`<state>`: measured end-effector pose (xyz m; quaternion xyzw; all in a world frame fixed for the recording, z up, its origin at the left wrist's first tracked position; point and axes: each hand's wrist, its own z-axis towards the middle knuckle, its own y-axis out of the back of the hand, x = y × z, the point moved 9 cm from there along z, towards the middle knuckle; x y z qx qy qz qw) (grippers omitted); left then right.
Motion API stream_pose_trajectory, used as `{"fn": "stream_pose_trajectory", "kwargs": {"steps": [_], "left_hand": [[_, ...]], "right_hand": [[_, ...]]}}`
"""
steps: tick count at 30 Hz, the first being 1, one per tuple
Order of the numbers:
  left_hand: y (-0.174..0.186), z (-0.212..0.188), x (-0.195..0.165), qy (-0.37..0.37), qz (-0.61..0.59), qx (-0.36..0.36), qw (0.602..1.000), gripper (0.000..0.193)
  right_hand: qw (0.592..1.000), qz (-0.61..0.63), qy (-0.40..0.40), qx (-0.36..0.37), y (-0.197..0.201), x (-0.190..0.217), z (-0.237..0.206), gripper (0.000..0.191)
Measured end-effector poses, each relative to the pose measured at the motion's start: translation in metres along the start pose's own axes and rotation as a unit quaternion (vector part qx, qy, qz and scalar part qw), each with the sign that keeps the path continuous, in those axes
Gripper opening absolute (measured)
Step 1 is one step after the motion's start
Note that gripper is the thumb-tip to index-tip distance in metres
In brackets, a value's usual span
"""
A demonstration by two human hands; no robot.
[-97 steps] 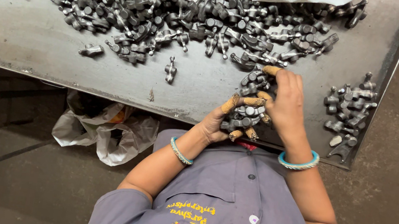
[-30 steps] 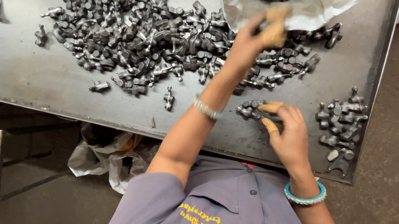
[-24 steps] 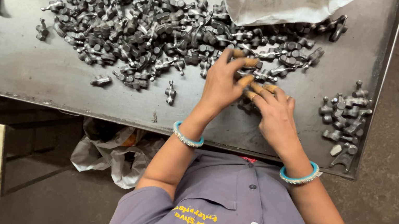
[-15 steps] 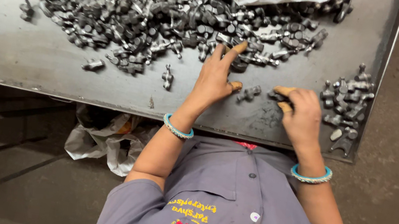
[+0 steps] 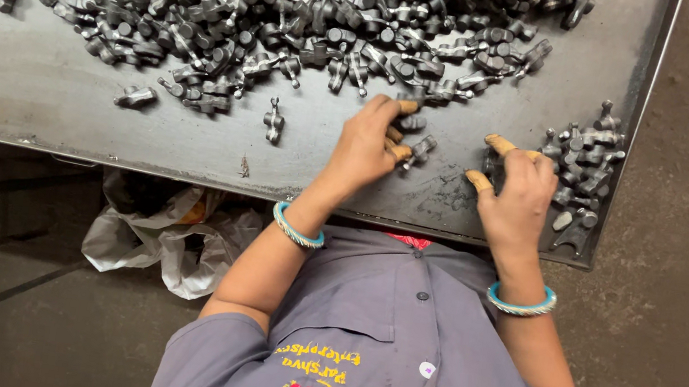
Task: The person sorts small dark metal castings spread across a metal table, picking up handfuls and individual pieces, looking them over, and placing them into separate piles and into a white bag on the table. They occasionally sweep pieces together and reach across the table to gather more parts.
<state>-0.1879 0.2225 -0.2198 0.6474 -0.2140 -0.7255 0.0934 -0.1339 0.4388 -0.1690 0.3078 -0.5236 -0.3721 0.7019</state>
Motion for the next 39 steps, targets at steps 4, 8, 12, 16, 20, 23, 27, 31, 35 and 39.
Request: {"fn": "stream_pose_trajectory", "kwargs": {"steps": [4,8,12,16,20,23,27,31,35,39], "left_hand": [[-0.016,-0.013,-0.004,-0.003,-0.022,-0.017,1.000,0.053],[-0.036,-0.021,-0.014,-0.008,-0.053,-0.010,0.998,0.053],[-0.043,-0.025,-0.026,-0.007,-0.071,0.002,0.997,0.058],[-0.031,-0.028,-0.031,0.024,-0.042,-0.009,0.999,0.058],[-0.013,-0.035,-0.037,0.017,-0.030,-0.042,0.999,0.056],[-0.014,-0.042,-0.041,0.003,-0.086,-0.022,0.996,0.057],[-0.032,-0.046,-0.039,0.030,-0.171,0.029,0.984,0.067],[-0.051,-0.050,-0.016,0.142,-0.219,0.069,0.963,0.067],[-0.060,-0.050,-0.010,0.119,-0.378,0.091,0.914,0.062],[-0.072,-0.052,0.000,0.151,-0.464,0.128,0.864,0.058]], "right_hand": [[0.999,-0.001,-0.034,-0.005,-0.012,-0.007,0.002,0.036],[0.995,0.055,-0.077,0.014,-0.008,-0.021,-0.003,0.028],[1.000,0.016,-0.009,-0.001,0.000,-0.012,-0.009,0.036],[0.999,0.006,-0.042,0.020,-0.010,-0.023,-0.012,0.030],[0.880,0.440,-0.168,0.053,-0.030,-0.047,-0.020,0.038],[0.720,0.662,-0.203,0.044,-0.036,-0.051,-0.029,0.047],[0.599,0.753,-0.260,0.076,-0.051,-0.051,-0.038,0.048],[0.584,0.762,-0.266,0.093,-0.061,-0.048,-0.039,0.043],[0.644,0.709,-0.269,0.100,-0.062,-0.047,-0.039,0.034],[0.681,0.660,-0.297,0.111,-0.062,-0.049,-0.040,0.030]]}}
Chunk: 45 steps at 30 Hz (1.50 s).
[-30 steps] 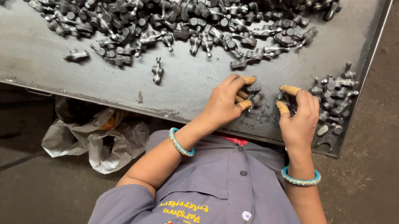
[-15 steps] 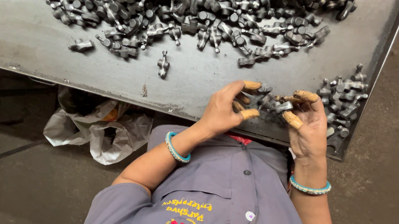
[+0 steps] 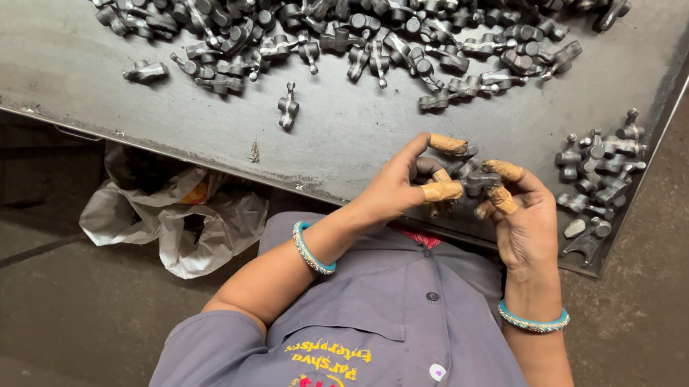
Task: The person sorts small dark metal castings spread across a metal table, picking up handfuls and individual pieces, looking them over, and placing them into separate piles and into a white bag on the table. They occasionally sweep pieces together and reach across the table to gather more parts.
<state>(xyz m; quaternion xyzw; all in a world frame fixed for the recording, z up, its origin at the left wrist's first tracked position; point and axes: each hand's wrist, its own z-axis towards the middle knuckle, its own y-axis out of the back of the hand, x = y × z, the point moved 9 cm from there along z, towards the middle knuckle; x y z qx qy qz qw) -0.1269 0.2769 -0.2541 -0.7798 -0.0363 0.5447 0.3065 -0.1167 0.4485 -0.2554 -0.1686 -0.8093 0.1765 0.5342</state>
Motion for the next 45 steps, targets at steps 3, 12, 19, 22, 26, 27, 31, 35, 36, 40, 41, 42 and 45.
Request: {"fn": "stream_pose_trajectory", "kwargs": {"steps": [3,12,19,22,26,27,31,35,36,40,41,42,45], "left_hand": [[-0.001,0.001,0.006,0.028,-0.042,0.008,0.999,0.057],[-0.001,0.000,0.020,0.107,-0.137,-0.002,0.985,0.048],[0.028,-0.003,0.032,0.104,-0.213,-0.038,0.971,0.039],[0.046,-0.007,0.026,0.078,-0.182,-0.069,0.978,0.034],[0.052,-0.011,0.015,0.054,-0.129,-0.090,0.986,0.031],[0.051,-0.012,0.011,0.046,-0.102,-0.089,0.990,0.031],[0.039,-0.015,-0.003,-0.006,-0.002,-0.093,0.996,0.038],[0.030,-0.009,-0.001,-0.009,-0.036,-0.089,0.995,0.048],[0.029,-0.008,0.000,-0.010,-0.044,-0.089,0.995,0.049],[0.024,-0.001,0.024,0.071,-0.115,-0.074,0.988,0.046],[0.020,0.001,0.028,0.082,-0.126,-0.060,0.987,0.047],[0.015,0.002,0.032,0.092,-0.136,-0.047,0.985,0.047],[0.007,0.002,0.043,0.127,-0.176,-0.032,0.976,0.053]], "right_hand": [[0.999,-0.020,-0.019,-0.021,0.004,-0.004,0.002,0.024],[0.989,-0.138,0.049,-0.021,-0.007,0.011,-0.007,0.023],[0.755,-0.582,0.300,-0.020,-0.087,0.071,-0.007,0.035],[0.705,-0.634,0.316,-0.008,-0.105,0.063,0.009,0.037],[0.716,-0.635,0.287,-0.023,-0.090,0.051,0.020,0.031],[0.776,-0.577,0.252,-0.033,-0.076,0.048,0.023,0.031],[0.953,-0.257,0.162,-0.011,-0.030,0.040,0.031,0.030],[0.995,0.102,-0.008,-0.006,0.002,0.014,0.029,0.030],[0.993,0.117,-0.024,-0.011,0.006,0.011,0.027,0.031],[0.991,0.121,-0.061,-0.022,0.006,0.001,0.021,0.034],[0.992,0.108,-0.063,-0.023,0.004,-0.001,0.020,0.034],[0.995,0.084,-0.045,-0.018,0.001,0.000,0.018,0.031],[0.999,-0.020,0.021,0.017,-0.019,0.012,0.009,0.024]]}}
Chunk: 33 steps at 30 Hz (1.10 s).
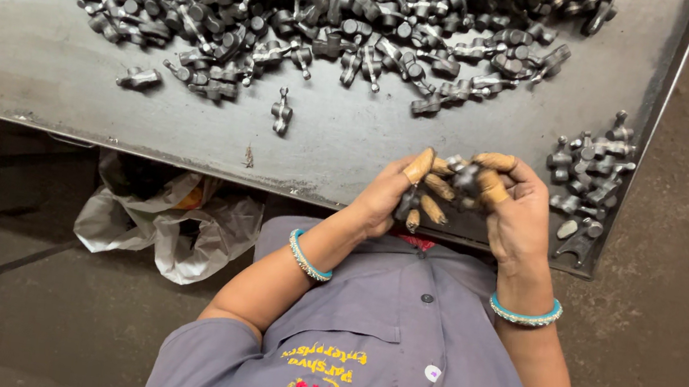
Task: The person sorts small dark metal castings spread across a metal table, picking up handfuls and individual pieces, looking them over, and placing them into separate piles and into a white bag on the table. They occasionally sweep pieces together and reach across the table to gather more parts.
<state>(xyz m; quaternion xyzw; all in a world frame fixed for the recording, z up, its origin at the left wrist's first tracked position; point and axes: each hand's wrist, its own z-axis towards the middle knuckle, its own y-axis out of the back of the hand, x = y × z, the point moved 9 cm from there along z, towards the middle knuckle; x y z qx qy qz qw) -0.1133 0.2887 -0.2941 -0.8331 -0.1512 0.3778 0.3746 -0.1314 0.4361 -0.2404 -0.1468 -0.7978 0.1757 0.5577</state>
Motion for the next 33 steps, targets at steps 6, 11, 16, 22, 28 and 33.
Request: {"fn": "stream_pose_trajectory", "kwargs": {"steps": [6,11,16,22,28,33], "left_hand": [[0.011,-0.006,-0.006,0.002,-0.056,0.014,0.998,0.061],[0.032,-0.012,-0.010,-0.015,-0.046,-0.025,0.999,0.054],[0.027,-0.014,-0.003,-0.010,-0.058,0.009,0.998,0.054],[0.009,-0.015,0.008,-0.002,-0.056,0.094,0.994,0.055],[-0.004,-0.017,0.006,-0.033,0.048,0.141,0.988,0.054],[-0.009,-0.020,-0.002,-0.012,-0.002,0.162,0.987,0.065]], "right_hand": [[0.951,-0.276,0.135,0.043,-0.038,0.050,-0.011,0.030],[0.697,-0.662,0.272,0.024,-0.074,0.054,-0.022,0.044],[0.782,-0.585,0.212,-0.037,-0.035,0.034,-0.019,0.037],[0.969,-0.219,0.111,-0.025,0.018,0.008,-0.014,0.040],[0.997,-0.064,0.018,0.029,0.004,0.007,-0.021,0.027],[0.899,-0.416,0.111,0.075,-0.054,0.042,-0.010,0.022]]}}
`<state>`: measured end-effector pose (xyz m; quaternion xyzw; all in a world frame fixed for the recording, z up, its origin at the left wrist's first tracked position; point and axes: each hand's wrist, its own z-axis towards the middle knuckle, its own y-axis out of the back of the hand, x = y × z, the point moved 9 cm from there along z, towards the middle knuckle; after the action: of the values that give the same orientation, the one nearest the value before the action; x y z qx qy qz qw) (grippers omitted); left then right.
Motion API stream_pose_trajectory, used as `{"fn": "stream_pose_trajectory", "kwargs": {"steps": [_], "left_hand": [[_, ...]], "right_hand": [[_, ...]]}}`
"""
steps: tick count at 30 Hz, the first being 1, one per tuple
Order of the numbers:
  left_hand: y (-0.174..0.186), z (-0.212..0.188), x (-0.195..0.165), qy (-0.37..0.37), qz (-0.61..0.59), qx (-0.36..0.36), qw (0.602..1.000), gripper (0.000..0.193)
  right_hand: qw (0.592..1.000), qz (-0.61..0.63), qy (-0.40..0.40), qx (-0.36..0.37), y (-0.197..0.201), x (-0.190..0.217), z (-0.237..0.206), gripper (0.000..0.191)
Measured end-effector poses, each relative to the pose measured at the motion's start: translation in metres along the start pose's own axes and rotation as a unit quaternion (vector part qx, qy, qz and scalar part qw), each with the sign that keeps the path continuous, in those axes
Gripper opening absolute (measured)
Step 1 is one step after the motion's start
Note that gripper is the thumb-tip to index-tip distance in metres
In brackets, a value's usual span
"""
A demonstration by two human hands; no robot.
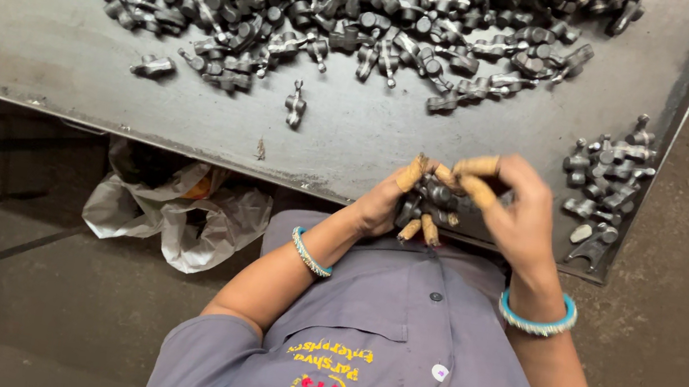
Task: The person sorts small dark metal castings spread across a metal table, picking up handfuls and individual pieces, looking them over, and placing them into separate piles and into a white bag on the table. They occasionally sweep pieces together and reach across the table to gather more parts.
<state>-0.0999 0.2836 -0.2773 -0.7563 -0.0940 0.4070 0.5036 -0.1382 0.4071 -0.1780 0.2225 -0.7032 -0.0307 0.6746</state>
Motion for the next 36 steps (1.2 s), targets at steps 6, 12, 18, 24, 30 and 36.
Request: {"fn": "stream_pose_trajectory", "kwargs": {"steps": [6,12,18,24,30,36], "left_hand": [[0.003,-0.002,-0.003,-0.002,-0.037,0.000,0.999,0.073],[0.020,-0.002,0.005,0.010,-0.111,-0.040,0.993,0.076],[0.011,-0.004,0.001,0.003,-0.104,0.007,0.995,0.077],[0.005,-0.002,-0.002,0.006,-0.089,0.018,0.996,0.079],[0.005,-0.003,-0.001,0.007,-0.089,0.015,0.996,0.078],[0.005,-0.003,-0.002,-0.003,-0.090,0.013,0.996,0.078]], "right_hand": [[0.950,-0.246,0.182,-0.064,-0.022,0.047,0.066,0.046],[0.902,-0.386,0.177,-0.082,-0.043,0.028,0.083,0.054],[0.943,-0.299,0.132,-0.065,-0.017,0.001,0.055,0.043],[0.931,0.361,0.013,-0.058,0.014,-0.050,0.022,0.045],[0.840,0.536,-0.051,-0.073,0.022,-0.079,-0.001,0.044],[0.879,0.455,-0.104,-0.096,0.028,-0.093,-0.010,0.035]]}}
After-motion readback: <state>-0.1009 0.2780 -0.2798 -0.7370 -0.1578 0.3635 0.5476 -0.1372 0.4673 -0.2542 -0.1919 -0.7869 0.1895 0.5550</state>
